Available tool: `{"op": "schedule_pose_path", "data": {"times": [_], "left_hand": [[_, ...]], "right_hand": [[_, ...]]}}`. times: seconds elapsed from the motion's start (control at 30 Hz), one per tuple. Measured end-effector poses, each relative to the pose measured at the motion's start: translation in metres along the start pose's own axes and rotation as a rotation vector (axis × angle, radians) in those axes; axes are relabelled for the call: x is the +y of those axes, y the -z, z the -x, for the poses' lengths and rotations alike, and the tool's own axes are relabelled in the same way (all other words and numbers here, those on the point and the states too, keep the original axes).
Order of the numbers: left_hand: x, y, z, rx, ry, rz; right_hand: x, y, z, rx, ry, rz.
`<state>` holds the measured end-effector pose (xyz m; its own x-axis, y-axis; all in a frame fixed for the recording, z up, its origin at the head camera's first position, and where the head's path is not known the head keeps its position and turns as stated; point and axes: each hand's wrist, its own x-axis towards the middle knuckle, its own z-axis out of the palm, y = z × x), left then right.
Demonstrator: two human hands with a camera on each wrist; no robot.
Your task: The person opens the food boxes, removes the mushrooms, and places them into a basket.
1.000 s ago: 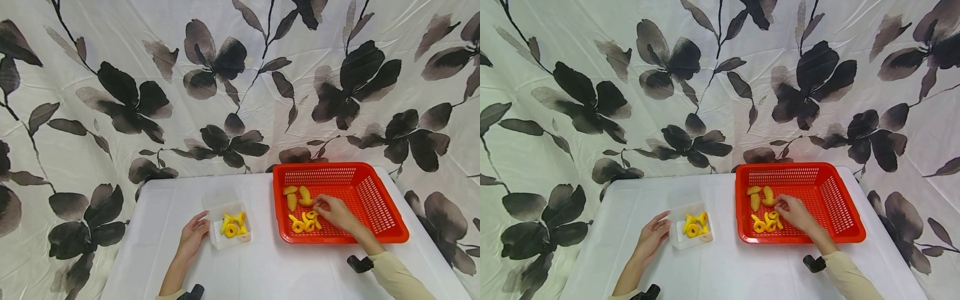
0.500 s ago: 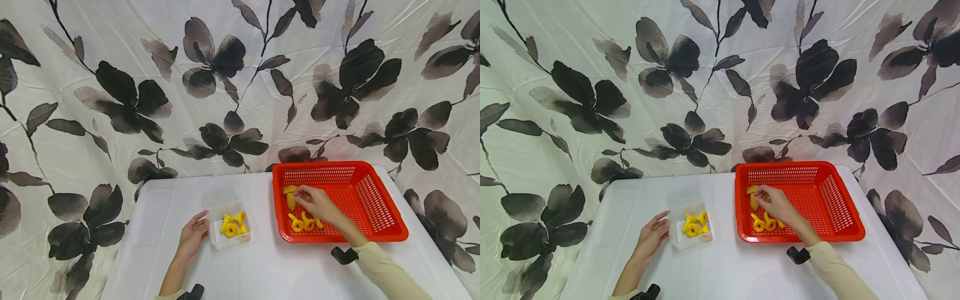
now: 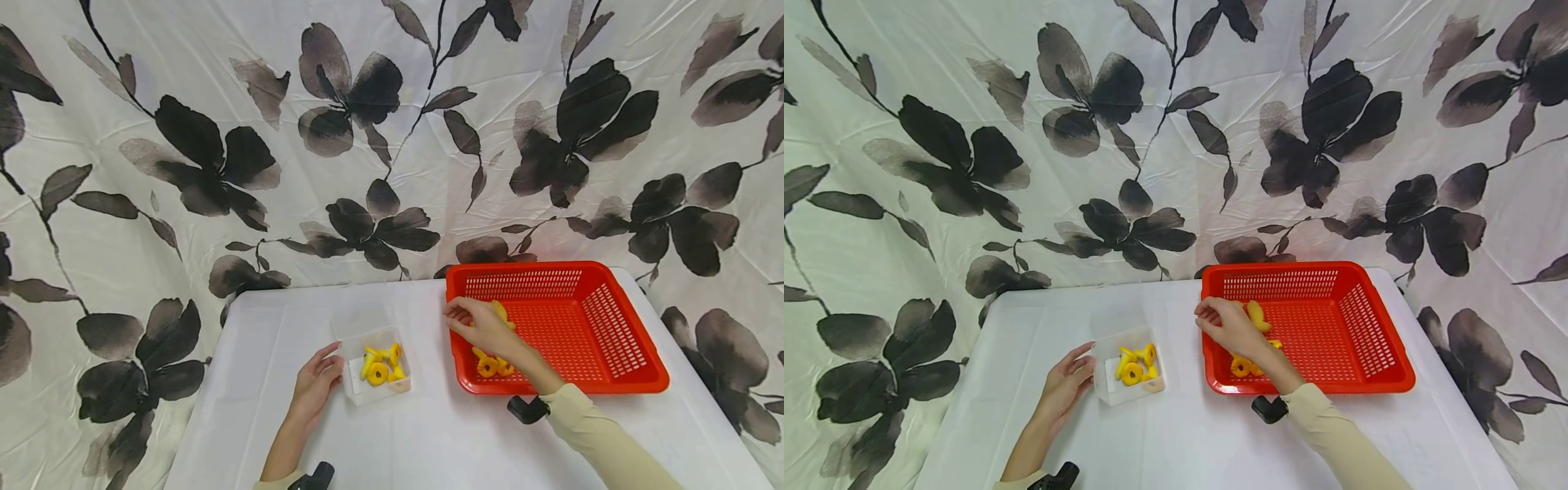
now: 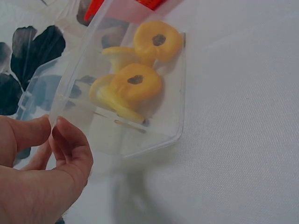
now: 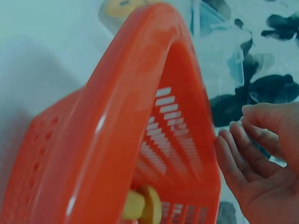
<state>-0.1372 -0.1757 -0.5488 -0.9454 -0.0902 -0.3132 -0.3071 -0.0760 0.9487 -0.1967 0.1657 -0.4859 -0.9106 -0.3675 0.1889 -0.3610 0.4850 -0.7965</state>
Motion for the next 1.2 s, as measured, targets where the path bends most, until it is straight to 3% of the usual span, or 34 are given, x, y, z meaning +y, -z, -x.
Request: {"op": "schedule_pose_path", "data": {"times": [0.6,0.9,1.2], "left_hand": [[0.0,0.001,-0.001,-0.008,0.0,0.028],[0.001,-0.001,0.001,-0.012,-0.012,0.036],[0.0,0.0,0.001,-0.008,-0.012,0.03]], "right_hand": [[-0.025,-0.056,-0.027,-0.124,0.063,-0.005],[-0.034,-0.089,-0.033,-0.267,0.031,-0.078],[-0.038,-0.12,-0.035,-0.371,0.075,0.084]]}}
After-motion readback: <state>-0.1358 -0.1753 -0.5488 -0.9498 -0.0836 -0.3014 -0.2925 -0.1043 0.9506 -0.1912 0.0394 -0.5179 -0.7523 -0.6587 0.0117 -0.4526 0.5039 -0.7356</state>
